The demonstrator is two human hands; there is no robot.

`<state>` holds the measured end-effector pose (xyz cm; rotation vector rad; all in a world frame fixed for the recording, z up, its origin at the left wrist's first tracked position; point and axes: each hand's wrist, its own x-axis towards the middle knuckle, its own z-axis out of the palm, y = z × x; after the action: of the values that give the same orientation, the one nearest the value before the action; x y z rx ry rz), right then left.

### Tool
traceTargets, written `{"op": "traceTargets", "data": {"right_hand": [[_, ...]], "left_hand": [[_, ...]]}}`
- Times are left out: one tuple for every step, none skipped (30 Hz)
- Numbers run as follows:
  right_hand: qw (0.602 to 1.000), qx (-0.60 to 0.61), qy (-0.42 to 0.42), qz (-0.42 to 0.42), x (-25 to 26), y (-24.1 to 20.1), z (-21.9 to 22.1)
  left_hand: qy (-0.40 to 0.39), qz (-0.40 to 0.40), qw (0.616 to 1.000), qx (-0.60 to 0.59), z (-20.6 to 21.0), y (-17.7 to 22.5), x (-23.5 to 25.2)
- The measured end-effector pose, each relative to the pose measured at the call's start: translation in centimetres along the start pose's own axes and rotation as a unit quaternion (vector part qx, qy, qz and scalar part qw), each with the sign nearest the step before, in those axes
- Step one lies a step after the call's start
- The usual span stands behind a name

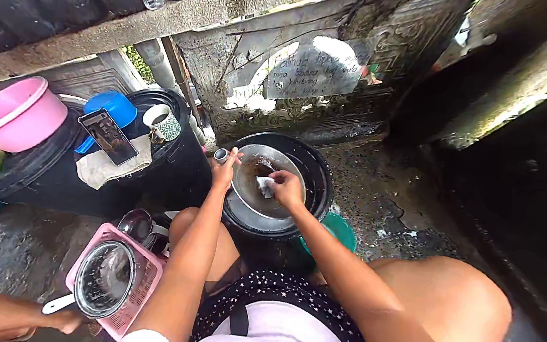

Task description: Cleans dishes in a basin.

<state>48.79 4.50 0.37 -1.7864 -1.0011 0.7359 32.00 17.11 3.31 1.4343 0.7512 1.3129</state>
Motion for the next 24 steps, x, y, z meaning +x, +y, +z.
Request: {"op": "traceTargets", "data": {"right_hand": [[0.999,-0.051,-0.013,-0.015,-0.1,0.3,1.2],[0.994,-0.097,-0.026,-0.030,-0.2,0.9,2.3],[0.990,-0.136,-0.035,-0.035,-0.1,1.5,2.9],[0.987,-0.156,-0.031,-0.031,0.4,2.0,3.1],[0.986,-0.162,-0.018,-0.023,1.2,2.3,2.9],[0.986,-0.165,0.003,-0.014,2.4,2.4,2.6],[0.986,-0.163,0.030,-0.004,3.8,2.1,2.2],[0.985,-0.161,0.067,-0.002,5.2,1.8,2.1],[0.983,-0.154,0.104,-0.014,6.5,1.2,2.3],[0.980,-0.146,0.126,-0.040,7.2,0.2,2.9],[0.979,-0.137,0.129,-0.076,7.2,-1.2,3.9],[0.978,-0.126,0.116,-0.121,6.5,-2.5,5.3],[0.976,-0.109,0.090,-0.168,5.0,-3.3,6.7],[0.974,-0.088,0.052,-0.204,3.3,-3.7,7.9],[0.971,-0.069,0.012,-0.227,1.9,-3.5,8.7],[0.969,-0.059,-0.027,-0.240,1.0,-3.1,9.0],[0.964,-0.063,-0.053,-0.251,0.8,-2.8,8.9],[0.961,-0.080,-0.061,-0.256,1.4,-2.8,8.5],[0.961,-0.100,-0.047,-0.252,2.8,-2.7,8.0],[0.965,-0.115,-0.007,-0.237,4.5,-2.7,7.6],[0.971,-0.124,0.035,-0.203,6.2,-2.7,7.1],[0.975,-0.125,0.064,-0.174,7.2,-2.9,6.8],[0.977,-0.120,0.068,-0.165,7.1,-3.2,6.6],[0.977,-0.108,0.049,-0.176,5.7,-3.6,6.9]], "left_hand": [[0.011,0.000,1.000,-0.002,0.1,0.1,-0.2],[0.016,-0.004,1.000,-0.004,0.1,0.2,-0.6],[0.013,-0.007,1.000,-0.017,-0.1,0.1,-0.8],[0.006,-0.010,0.999,-0.039,-0.3,-0.1,-0.7],[-0.004,-0.008,0.998,-0.061,-0.6,-0.4,-0.6],[-0.013,-0.004,0.997,-0.076,-0.8,-0.6,-0.4],[-0.023,-0.002,0.996,-0.083,-0.8,-0.8,-0.3],[-0.039,-0.002,0.995,-0.087,-0.8,-1.0,-0.5],[-0.061,-0.001,0.994,-0.091,-0.8,-1.2,-0.7],[-0.073,-0.001,0.993,-0.089,-0.5,-1.4,-0.8],[-0.080,-0.003,0.993,-0.088,-0.3,-1.7,-0.7],[-0.077,-0.003,0.993,-0.091,-0.1,-1.8,-0.3],[-0.066,-0.005,0.993,-0.096,-0.1,-1.9,0.3],[-0.050,-0.005,0.993,-0.104,-0.3,-2.1,1.1],[-0.034,-0.003,0.994,-0.107,-0.7,-2.1,1.9],[-0.021,0.000,0.994,-0.105,-1.0,-2.1,2.5],[-0.016,0.002,0.995,-0.103,-1.2,-2.0,2.7],[-0.022,0.004,0.994,-0.103,-1.1,-2.2,2.8],[-0.033,0.003,0.994,-0.102,-0.7,-2.4,2.5],[-0.045,-0.001,0.994,-0.099,-0.2,-2.6,2.1],[-0.055,-0.004,0.994,-0.097,0.3,-2.7,1.7],[-0.057,-0.007,0.994,-0.098,0.7,-2.7,1.4],[-0.053,-0.007,0.994,-0.097,0.9,-2.6,1.4],[-0.041,-0.008,0.995,-0.093,0.9,-2.5,1.5]]}}
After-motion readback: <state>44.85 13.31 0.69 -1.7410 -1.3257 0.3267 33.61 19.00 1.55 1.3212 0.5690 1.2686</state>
